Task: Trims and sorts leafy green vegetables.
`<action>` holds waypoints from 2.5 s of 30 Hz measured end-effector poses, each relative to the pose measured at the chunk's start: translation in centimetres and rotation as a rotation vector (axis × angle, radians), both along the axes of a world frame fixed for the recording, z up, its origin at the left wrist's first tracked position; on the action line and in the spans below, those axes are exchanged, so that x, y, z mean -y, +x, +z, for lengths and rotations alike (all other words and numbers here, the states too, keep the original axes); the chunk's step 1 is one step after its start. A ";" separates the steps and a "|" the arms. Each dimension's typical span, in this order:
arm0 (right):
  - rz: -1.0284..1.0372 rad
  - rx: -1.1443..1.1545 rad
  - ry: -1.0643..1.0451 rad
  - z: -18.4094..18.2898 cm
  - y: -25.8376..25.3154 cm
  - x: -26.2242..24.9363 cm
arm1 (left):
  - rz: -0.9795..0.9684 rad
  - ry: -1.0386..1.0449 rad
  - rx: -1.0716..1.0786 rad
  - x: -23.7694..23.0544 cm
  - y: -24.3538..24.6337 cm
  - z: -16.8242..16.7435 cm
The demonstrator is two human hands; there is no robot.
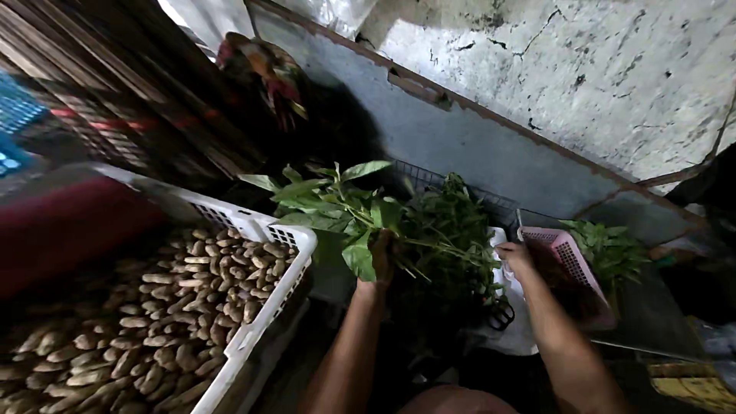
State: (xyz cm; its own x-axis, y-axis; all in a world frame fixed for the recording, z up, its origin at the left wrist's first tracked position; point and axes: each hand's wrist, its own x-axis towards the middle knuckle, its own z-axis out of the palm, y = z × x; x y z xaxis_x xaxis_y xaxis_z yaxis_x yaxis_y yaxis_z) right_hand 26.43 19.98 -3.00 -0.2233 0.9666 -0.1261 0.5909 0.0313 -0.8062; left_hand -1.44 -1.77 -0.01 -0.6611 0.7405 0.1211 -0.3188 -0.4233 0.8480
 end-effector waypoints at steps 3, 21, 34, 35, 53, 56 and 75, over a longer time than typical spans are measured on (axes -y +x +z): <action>0.262 0.116 -0.113 2.4 -1.8 1.7 | -0.058 0.003 0.019 0.2 0.0 0.6; 0.552 -0.059 -0.281 1.9 -8.9 9.2 | -0.186 -0.158 0.327 -3.0 -0.4 -1.0; 0.379 0.193 0.121 3.2 -10.7 10.6 | 0.225 -0.248 0.293 -3.1 4.9 -2.9; 0.354 0.169 0.118 3.2 -10.8 10.6 | 0.256 -0.249 0.320 -2.9 5.6 -3.1; 0.434 0.691 0.478 1.7 -7.3 12.8 | 0.038 -0.021 0.415 -3.8 5.7 0.7; 0.421 0.703 0.599 0.8 -5.8 10.9 | 0.047 -0.019 0.416 -4.5 5.6 1.6; 0.521 0.180 0.078 0.5 -12.4 8.2 | 0.121 -0.267 0.234 0.0 0.3 -1.7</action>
State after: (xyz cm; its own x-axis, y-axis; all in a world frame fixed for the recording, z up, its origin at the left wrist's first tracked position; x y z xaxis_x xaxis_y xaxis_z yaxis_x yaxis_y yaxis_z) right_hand 14.01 11.80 -2.49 -0.6556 0.7423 -0.1387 0.6093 0.4115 -0.6777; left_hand -1.12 -1.78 -1.76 -0.7324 0.6405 -0.2311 -0.4788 -0.2431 0.8436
